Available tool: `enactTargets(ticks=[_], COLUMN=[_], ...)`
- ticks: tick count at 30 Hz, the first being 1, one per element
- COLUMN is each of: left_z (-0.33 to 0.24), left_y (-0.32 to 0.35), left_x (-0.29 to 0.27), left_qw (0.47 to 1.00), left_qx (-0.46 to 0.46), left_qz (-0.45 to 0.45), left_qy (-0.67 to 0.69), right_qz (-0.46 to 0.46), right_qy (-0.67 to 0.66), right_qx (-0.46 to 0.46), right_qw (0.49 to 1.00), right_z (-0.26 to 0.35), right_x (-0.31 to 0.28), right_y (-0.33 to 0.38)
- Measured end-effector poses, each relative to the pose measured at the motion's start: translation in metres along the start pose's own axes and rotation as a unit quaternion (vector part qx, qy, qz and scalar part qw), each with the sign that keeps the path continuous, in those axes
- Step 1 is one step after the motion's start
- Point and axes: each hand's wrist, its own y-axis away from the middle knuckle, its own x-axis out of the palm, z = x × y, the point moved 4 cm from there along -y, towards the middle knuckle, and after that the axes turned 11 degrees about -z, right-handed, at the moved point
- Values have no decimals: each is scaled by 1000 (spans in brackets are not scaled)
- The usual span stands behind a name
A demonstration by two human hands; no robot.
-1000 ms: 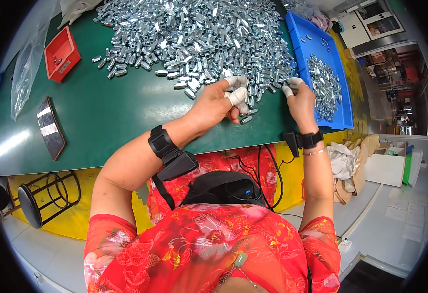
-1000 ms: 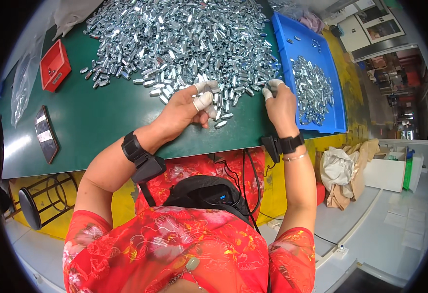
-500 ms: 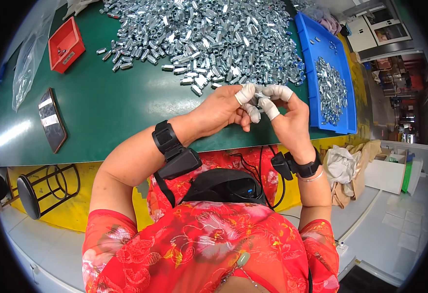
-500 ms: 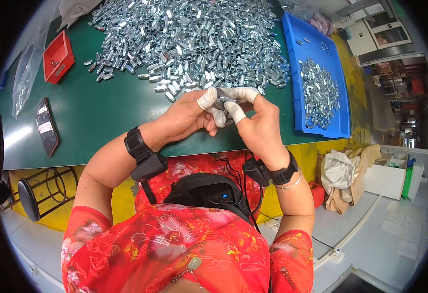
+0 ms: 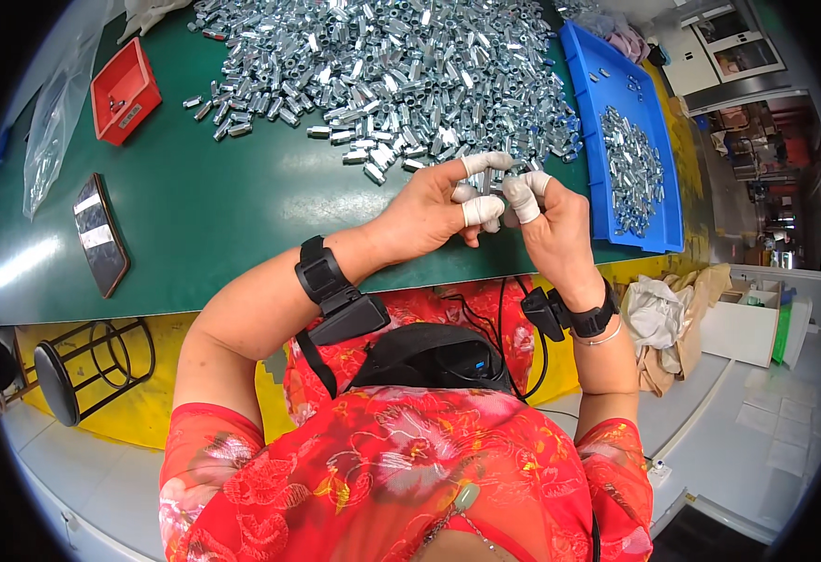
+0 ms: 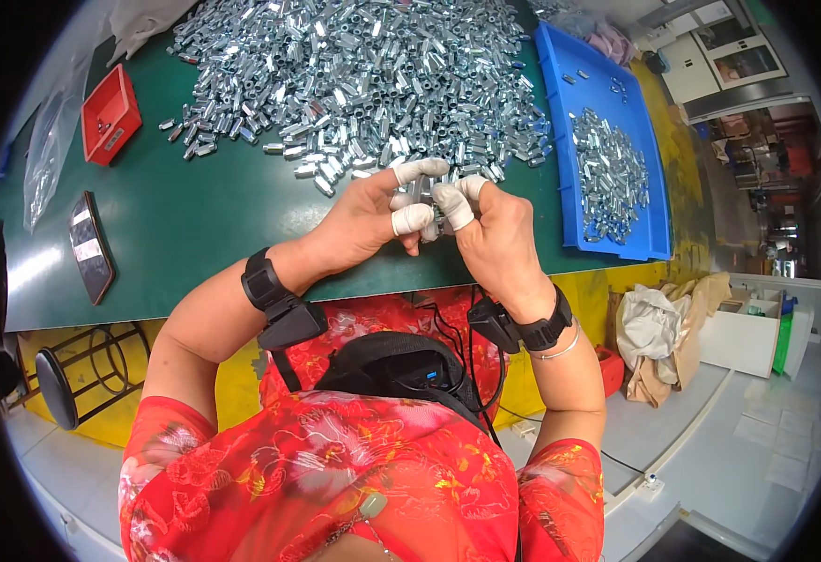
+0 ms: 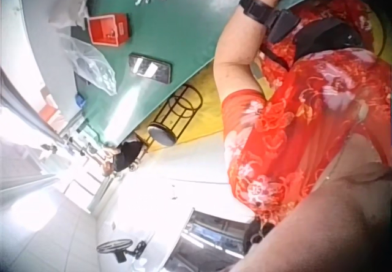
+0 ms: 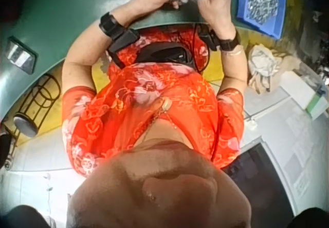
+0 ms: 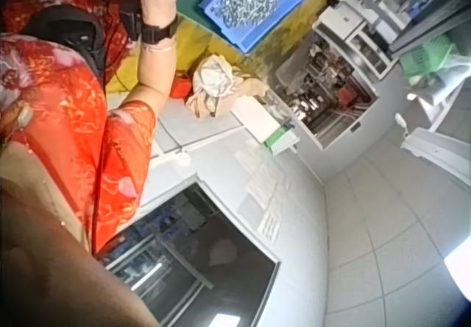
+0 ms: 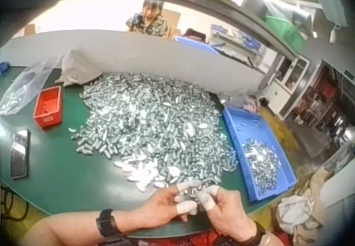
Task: Inspect and sort small metal parts into plastic bins on a workbench.
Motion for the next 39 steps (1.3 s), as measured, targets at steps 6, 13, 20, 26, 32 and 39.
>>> enactTargets(ticks=[6, 13, 20, 26, 32, 39], left_z=[-3, 6, 7, 2, 8, 9], left_y=[-8, -10, -8, -7, -7, -5], left_x=[-8, -19, -17, -14, -14, -13], left_qw=[999, 993, 994, 995, 995, 995], left_qx=[-10, -89, -51, -58, -66, -98], left_qz=[-10, -74, -91, -82, -58, -19], left_qy=[-49, -35, -11, -8, -38, 5], right_qz=[-37, -382, -269, -175, -138, -73], right_qy=[-75, -44, 235, 351, 315, -7], right_qx=[1, -107, -106, -139, -99, -75], right_qw=[996, 917, 928, 909, 934, 995], right_z=[-14, -70, -82, -109, -98, -9], right_x=[-6, -103, -79, -54, -45, 6], right_y=[0, -24, -35, -53, -42, -1])
